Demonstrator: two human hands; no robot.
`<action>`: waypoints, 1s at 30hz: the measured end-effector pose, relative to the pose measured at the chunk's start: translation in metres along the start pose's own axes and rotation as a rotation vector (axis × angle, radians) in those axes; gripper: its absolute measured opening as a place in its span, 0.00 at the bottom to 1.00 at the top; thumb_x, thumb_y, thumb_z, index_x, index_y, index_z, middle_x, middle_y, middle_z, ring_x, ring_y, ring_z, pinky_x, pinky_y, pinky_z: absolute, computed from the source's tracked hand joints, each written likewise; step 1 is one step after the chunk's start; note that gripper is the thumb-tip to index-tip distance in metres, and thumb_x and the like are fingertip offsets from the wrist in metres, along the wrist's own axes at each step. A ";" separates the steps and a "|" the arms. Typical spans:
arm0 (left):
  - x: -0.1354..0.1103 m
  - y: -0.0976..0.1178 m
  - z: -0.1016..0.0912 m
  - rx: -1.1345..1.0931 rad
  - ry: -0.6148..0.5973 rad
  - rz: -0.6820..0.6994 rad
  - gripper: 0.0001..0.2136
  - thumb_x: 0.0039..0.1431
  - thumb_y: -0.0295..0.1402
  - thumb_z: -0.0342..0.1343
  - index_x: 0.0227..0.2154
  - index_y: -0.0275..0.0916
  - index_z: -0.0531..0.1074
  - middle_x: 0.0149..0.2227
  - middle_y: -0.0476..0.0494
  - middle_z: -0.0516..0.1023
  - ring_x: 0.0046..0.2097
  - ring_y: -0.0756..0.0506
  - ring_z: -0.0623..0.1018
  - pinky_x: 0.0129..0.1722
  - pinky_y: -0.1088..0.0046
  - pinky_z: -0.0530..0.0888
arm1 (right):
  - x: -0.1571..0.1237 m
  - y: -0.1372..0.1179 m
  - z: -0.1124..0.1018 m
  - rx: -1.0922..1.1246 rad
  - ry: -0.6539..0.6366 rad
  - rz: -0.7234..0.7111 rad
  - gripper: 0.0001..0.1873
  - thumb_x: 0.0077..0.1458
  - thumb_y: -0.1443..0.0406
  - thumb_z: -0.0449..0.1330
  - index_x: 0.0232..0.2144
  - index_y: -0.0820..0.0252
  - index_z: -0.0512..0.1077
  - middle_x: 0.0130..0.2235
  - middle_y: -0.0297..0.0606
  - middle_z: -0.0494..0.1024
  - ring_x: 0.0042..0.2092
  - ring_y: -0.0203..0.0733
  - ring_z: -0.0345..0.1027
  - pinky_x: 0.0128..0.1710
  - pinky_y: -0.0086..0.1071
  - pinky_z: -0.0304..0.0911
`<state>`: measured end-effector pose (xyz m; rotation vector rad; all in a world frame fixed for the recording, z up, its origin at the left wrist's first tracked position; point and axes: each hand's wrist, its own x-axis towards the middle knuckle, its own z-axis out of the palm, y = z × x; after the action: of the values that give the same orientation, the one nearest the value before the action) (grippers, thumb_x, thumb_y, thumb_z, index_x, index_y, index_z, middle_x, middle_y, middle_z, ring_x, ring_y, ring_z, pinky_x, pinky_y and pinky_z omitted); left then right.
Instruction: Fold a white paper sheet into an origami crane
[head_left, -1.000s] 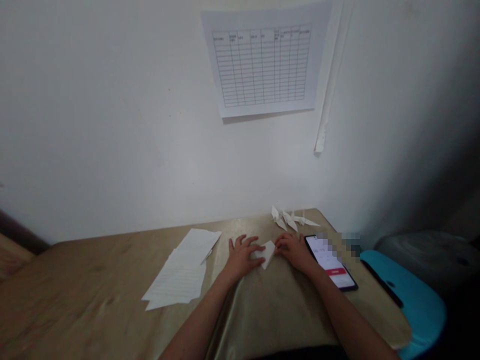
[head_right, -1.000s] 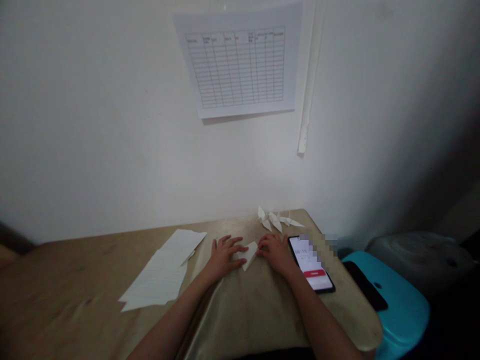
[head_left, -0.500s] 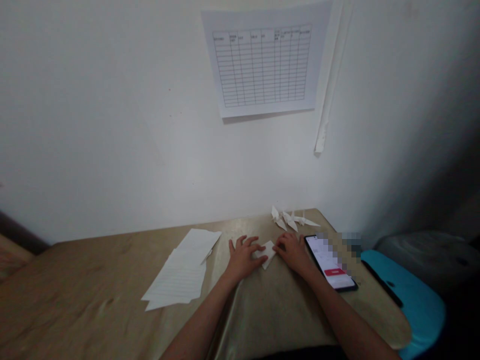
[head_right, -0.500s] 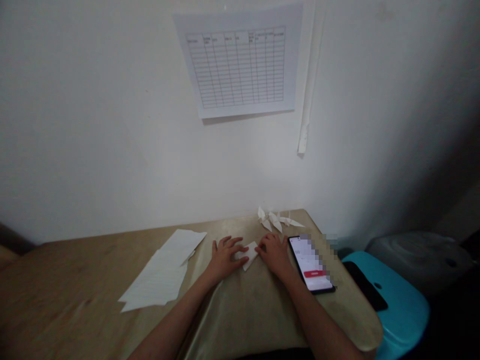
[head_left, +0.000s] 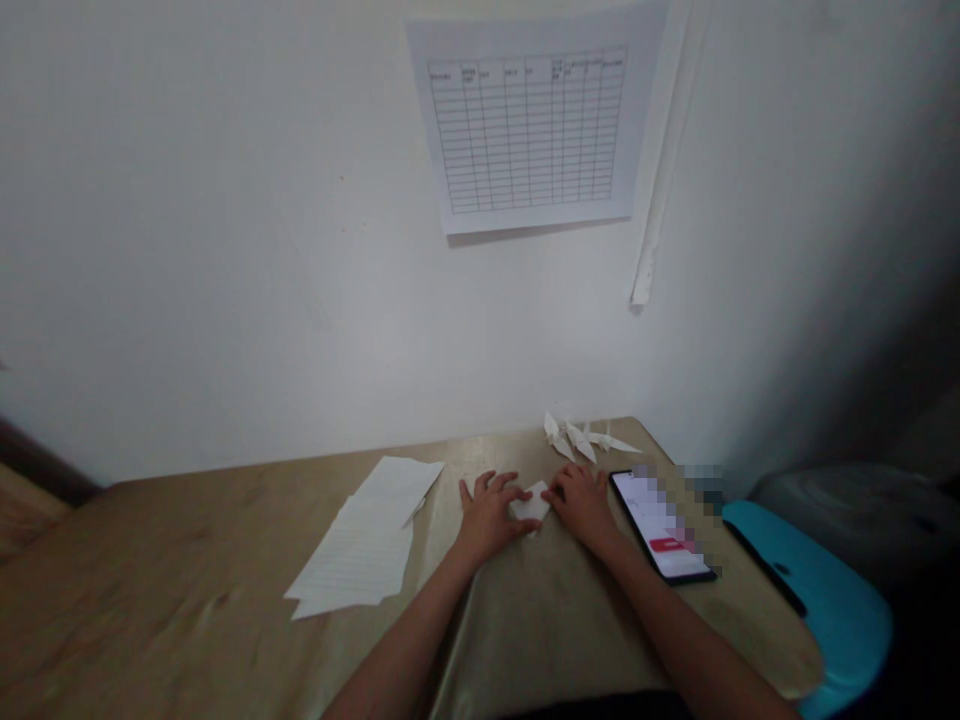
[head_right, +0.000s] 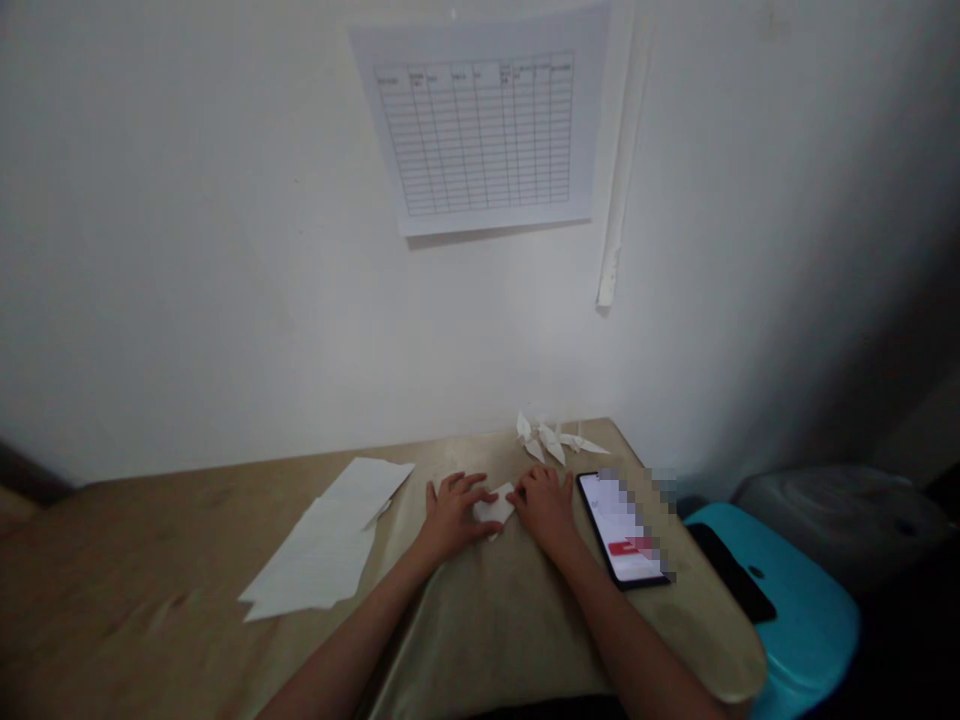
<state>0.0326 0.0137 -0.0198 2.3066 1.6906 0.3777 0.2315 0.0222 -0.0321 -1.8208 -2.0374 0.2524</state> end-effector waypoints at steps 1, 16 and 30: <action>0.000 0.000 0.000 -0.001 0.004 -0.001 0.22 0.51 0.55 0.66 0.48 0.60 0.77 0.67 0.54 0.68 0.70 0.31 0.57 0.65 0.26 0.41 | 0.000 0.000 0.000 -0.002 0.000 -0.001 0.08 0.62 0.60 0.60 0.38 0.53 0.79 0.49 0.41 0.77 0.57 0.53 0.64 0.63 0.64 0.43; -0.002 0.005 -0.001 -0.028 0.018 -0.013 0.20 0.53 0.53 0.66 0.48 0.60 0.77 0.67 0.55 0.67 0.70 0.31 0.58 0.65 0.26 0.40 | 0.000 0.002 -0.003 0.077 -0.044 0.018 0.06 0.61 0.61 0.61 0.36 0.54 0.78 0.49 0.40 0.76 0.58 0.52 0.63 0.64 0.64 0.38; 0.000 0.004 -0.003 -0.007 -0.014 -0.022 0.20 0.52 0.53 0.67 0.48 0.58 0.77 0.67 0.53 0.67 0.70 0.31 0.58 0.65 0.26 0.40 | -0.001 -0.008 -0.010 0.022 -0.032 0.022 0.09 0.63 0.61 0.59 0.35 0.55 0.79 0.50 0.42 0.77 0.58 0.53 0.63 0.64 0.64 0.42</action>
<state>0.0354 0.0122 -0.0154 2.2787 1.7034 0.3621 0.2289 0.0185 -0.0201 -1.8379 -2.0296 0.3113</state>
